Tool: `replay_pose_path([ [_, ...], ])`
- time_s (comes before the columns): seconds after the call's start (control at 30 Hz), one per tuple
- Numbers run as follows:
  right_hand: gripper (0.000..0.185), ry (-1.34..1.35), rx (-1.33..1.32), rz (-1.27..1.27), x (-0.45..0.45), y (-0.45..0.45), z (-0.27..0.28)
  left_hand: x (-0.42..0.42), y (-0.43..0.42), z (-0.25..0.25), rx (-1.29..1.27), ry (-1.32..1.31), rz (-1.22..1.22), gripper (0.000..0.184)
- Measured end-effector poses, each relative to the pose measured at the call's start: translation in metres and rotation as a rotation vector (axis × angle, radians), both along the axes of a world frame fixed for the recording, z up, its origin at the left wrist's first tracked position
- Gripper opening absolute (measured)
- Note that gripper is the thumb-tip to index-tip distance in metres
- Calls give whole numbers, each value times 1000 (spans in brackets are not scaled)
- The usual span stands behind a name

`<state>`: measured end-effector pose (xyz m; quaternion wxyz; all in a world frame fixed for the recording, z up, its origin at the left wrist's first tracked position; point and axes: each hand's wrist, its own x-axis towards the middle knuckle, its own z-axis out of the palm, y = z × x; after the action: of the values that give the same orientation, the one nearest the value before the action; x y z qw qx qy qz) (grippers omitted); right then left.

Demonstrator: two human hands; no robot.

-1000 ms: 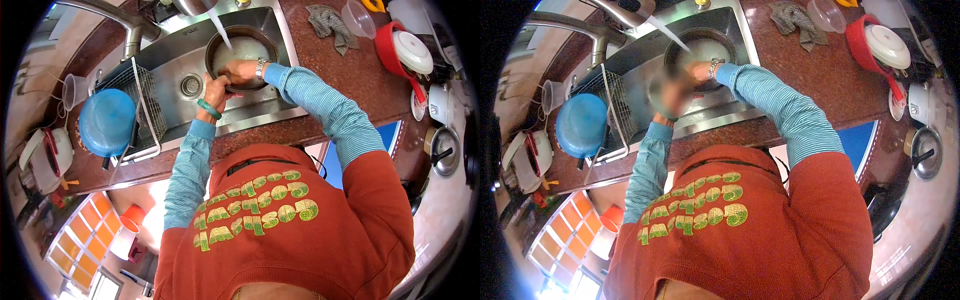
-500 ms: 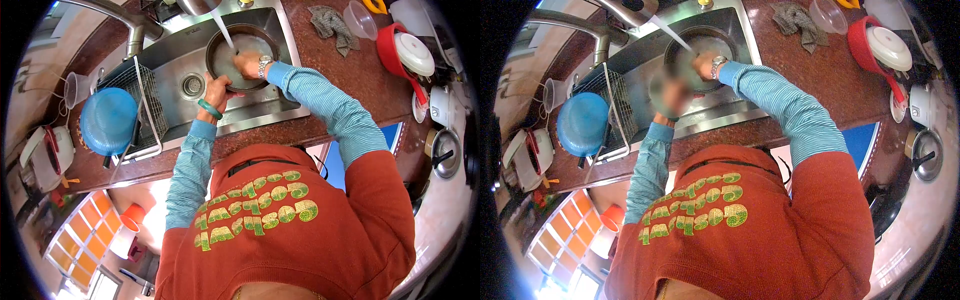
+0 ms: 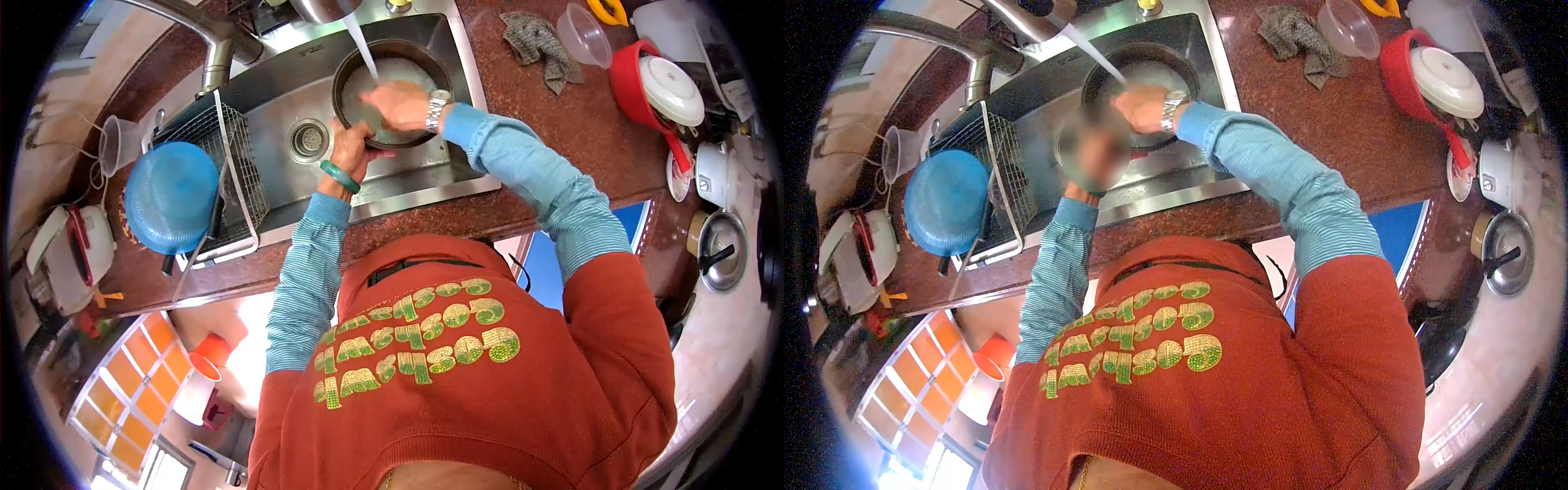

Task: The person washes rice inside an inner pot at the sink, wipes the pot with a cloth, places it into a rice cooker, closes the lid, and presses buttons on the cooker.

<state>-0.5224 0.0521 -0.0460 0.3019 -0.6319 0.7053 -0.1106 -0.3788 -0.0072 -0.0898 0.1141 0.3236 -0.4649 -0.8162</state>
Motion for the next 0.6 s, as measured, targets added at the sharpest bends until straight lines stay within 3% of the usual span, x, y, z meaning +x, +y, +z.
replay_pose_path([
  [0.03,39,56,63,-195,0,4,20,0,0,1,-42,57,-18,43],
  [0.07,39,61,65,-187,-5,9,16,-2,-1,15,77,4,18,43],
  [0.13,30,169,-206,-232,-12,22,12,-5,-1,28,205,-43,58,43],
  [0.17,17,147,-325,-350,-15,28,11,-6,-1,30,229,-103,85,47],
  [0.27,11,17,-423,-477,-25,28,0,-11,-1,33,233,-179,115,50],
  [0.33,8,38,-519,-455,-26,24,-12,-12,2,36,217,-182,112,48],
  [0.47,10,139,-352,-473,-20,14,-20,-12,-3,19,251,-72,83,45],
  [0.53,20,379,-118,-198,-9,15,-10,-12,-4,18,267,-41,48,46],
  [0.6,25,383,-232,-193,0,23,14,-10,-4,18,252,-18,39,46],
])
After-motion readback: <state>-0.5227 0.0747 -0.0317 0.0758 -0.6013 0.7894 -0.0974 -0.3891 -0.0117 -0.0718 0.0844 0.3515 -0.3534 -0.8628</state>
